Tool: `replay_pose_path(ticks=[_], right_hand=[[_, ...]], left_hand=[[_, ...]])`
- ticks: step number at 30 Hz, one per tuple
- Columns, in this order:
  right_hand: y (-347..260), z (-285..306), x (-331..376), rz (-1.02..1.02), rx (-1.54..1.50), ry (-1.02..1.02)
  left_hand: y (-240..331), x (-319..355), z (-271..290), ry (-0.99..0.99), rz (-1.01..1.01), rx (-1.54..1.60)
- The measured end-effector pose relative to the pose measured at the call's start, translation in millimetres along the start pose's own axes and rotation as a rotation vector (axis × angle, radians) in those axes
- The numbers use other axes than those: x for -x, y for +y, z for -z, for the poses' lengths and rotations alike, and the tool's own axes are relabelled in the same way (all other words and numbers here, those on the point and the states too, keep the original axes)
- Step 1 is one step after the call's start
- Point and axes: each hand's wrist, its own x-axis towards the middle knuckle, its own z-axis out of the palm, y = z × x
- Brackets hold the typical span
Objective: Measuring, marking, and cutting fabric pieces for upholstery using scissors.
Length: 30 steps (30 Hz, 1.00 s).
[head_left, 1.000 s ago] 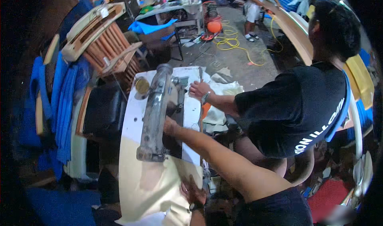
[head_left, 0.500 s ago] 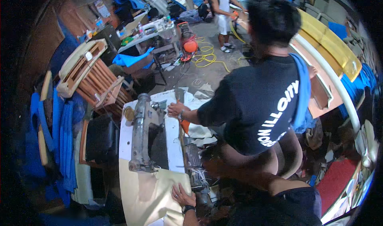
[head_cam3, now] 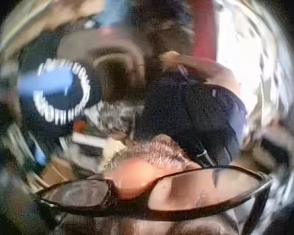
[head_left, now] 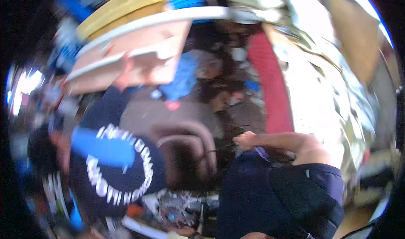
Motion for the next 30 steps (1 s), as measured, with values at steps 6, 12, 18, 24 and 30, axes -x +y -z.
replay_pose_path(ticks=[6, 12, 18, 24, 30], right_hand=[[112.1, -47.9, 78.1, -0.309, -0.74, 0.553], [186.5, -16.2, 126.4, -0.306, -0.894, 0.8], [236.3, -1.9, 160.4, -0.567, -1.084, 1.075], [279.1, -39.8, 158.6, -0.707, -1.221, 1.316], [347.4, 1.0, 158.1, -0.91, -1.162, 1.669]], left_hand=[[562.6, 13.0, -238.2, -1.135, -0.121, 0.609], [906.7, 103.0, -230.9, -2.671, -0.128, 1.772], [962.1, 168.1, -247.1, -3.41, 0.798, 1.534], [1027.0, 164.6, -296.7, -3.244, 0.97, 1.708], [1039.3, 145.1, -373.9, -3.407, 0.814, 1.481]])
